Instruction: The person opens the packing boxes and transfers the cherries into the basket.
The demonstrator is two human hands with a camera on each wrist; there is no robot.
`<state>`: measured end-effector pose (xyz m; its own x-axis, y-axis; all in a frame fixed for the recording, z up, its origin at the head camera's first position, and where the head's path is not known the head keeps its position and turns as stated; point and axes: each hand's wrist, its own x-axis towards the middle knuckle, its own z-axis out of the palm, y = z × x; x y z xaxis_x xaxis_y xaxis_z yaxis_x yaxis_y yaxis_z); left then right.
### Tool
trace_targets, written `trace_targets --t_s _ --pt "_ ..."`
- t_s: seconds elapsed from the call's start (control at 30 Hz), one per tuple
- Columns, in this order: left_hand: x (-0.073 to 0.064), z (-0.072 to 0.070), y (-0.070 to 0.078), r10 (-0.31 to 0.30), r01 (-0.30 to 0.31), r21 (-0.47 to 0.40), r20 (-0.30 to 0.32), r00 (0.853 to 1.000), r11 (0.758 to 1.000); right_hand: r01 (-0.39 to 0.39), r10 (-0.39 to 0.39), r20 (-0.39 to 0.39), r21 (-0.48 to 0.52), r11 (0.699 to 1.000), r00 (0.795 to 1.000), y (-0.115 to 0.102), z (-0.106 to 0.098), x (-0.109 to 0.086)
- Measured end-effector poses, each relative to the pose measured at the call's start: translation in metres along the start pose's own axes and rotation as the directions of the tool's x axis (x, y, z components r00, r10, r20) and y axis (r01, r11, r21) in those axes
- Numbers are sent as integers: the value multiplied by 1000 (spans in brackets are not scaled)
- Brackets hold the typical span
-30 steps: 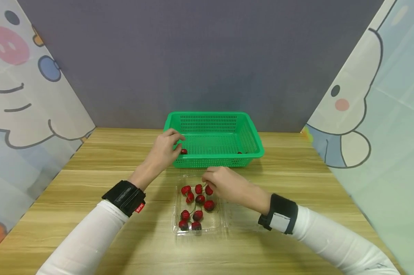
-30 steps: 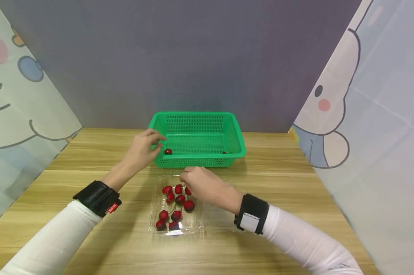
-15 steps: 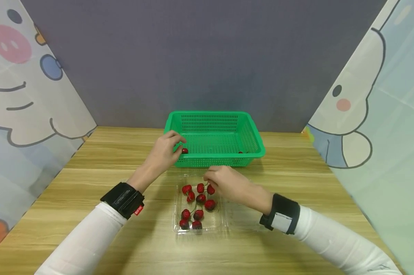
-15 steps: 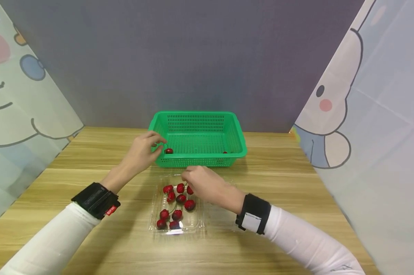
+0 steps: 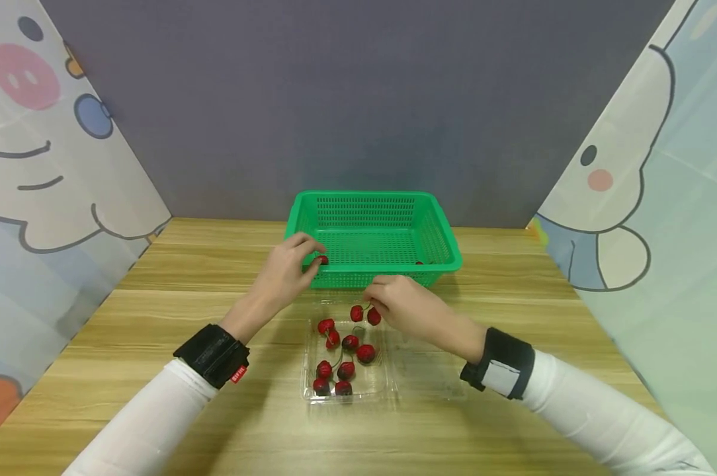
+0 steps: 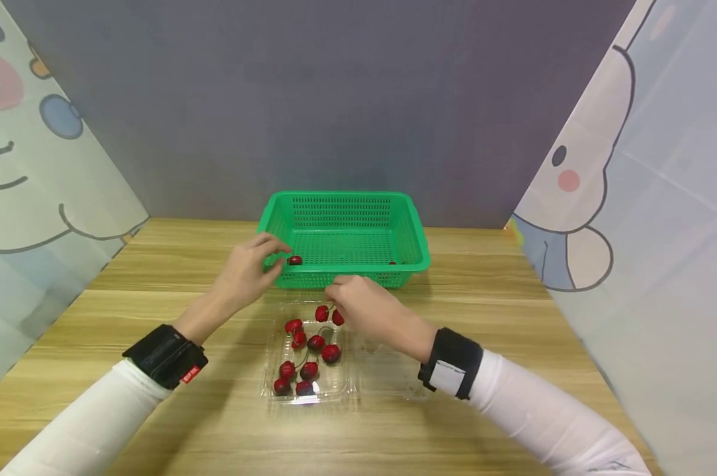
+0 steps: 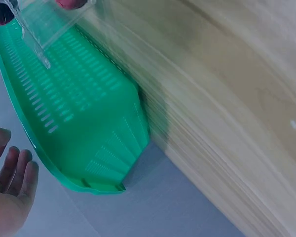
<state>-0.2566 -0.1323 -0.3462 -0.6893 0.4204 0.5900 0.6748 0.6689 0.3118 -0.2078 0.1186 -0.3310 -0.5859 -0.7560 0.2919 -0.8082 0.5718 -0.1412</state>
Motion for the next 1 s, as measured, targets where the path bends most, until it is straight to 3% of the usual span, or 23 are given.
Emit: trace_targets --t_s 0.27,0.5,0.67,0.87,1.0 --pt "-4 3 5 83 -84 -17 -54 995 996 -5 5 -14 13 1000 1000 5 -7 3" --pt "-12 6 11 167 -169 -21 -65 984 985 5 -5 -48 3 1000 999 7 -11 1" --pt "-19 9 17 229 -230 -14 -31 973 973 -2 2 -78 -7 1000 997 8 -18 1" --pt "-27 14 22 261 -260 -21 28 965 965 -12 11 -102 -8 1000 995 9 -23 1" --pt "-30 17 25 304 -300 -61 77 950 952 -29 26 -118 -21 999 993 11 -24 1"
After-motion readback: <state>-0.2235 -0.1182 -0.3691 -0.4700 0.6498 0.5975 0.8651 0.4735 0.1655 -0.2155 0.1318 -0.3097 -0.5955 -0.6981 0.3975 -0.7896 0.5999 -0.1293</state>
